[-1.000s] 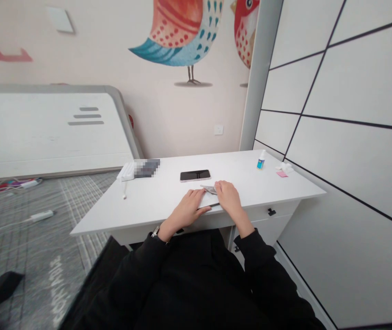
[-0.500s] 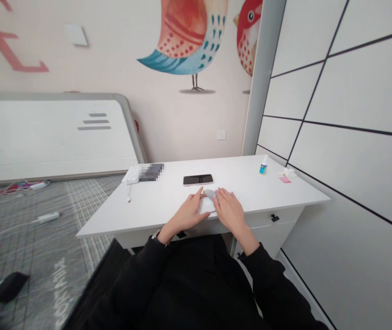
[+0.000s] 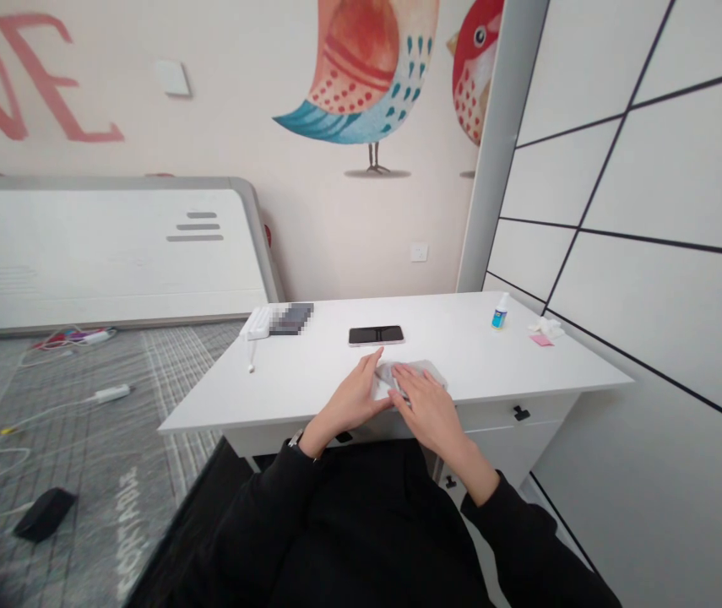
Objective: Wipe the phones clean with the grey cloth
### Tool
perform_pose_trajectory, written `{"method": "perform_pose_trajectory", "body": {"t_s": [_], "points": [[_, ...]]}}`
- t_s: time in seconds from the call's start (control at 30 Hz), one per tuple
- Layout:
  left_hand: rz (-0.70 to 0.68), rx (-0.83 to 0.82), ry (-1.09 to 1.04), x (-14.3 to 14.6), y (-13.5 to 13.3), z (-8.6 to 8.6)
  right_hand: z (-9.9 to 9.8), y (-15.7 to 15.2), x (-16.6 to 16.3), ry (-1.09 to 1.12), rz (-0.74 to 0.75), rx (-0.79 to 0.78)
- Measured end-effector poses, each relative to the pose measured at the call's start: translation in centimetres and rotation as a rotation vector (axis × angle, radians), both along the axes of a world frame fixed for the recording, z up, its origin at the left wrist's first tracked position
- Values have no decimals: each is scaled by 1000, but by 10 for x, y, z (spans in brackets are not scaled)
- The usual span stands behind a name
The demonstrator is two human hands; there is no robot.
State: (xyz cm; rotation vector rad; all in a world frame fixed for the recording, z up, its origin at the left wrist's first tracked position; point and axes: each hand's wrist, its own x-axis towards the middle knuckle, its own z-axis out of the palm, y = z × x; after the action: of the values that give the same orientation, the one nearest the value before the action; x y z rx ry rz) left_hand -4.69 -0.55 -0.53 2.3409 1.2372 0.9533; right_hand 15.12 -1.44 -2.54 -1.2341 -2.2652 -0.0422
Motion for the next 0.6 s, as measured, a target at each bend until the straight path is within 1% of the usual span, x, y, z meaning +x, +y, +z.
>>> {"method": "perform_pose_trajectory", "body": {"t_s": [0.07, 0.13, 0.27, 0.33, 0.37, 0.43, 0.53, 0.6], "points": [[-35, -22, 5, -2, -2, 2, 2, 5, 10, 22, -54, 4], [-73, -45, 7, -5, -3, 2, 1, 4, 7, 37, -80, 5], [-95, -81, -14, -10, -1, 2, -2, -15, -28, 28, 14, -14], [-84, -105, -27, -12, 0, 1, -2, -21, -38, 20, 64, -23], [-75, -116, -31, -12, 0, 1, -2, -21, -36, 16, 78, -26], [-52, -132, -39, -11, -1, 0, 1, -17, -21, 12, 76, -31], [-35, -152, -46, -8, -2, 1, 6, -5, 8, 31, -22, -22], [-29, -167, -50, -8, -2, 2, 6, -5, 12, 44, -75, -12]]}}
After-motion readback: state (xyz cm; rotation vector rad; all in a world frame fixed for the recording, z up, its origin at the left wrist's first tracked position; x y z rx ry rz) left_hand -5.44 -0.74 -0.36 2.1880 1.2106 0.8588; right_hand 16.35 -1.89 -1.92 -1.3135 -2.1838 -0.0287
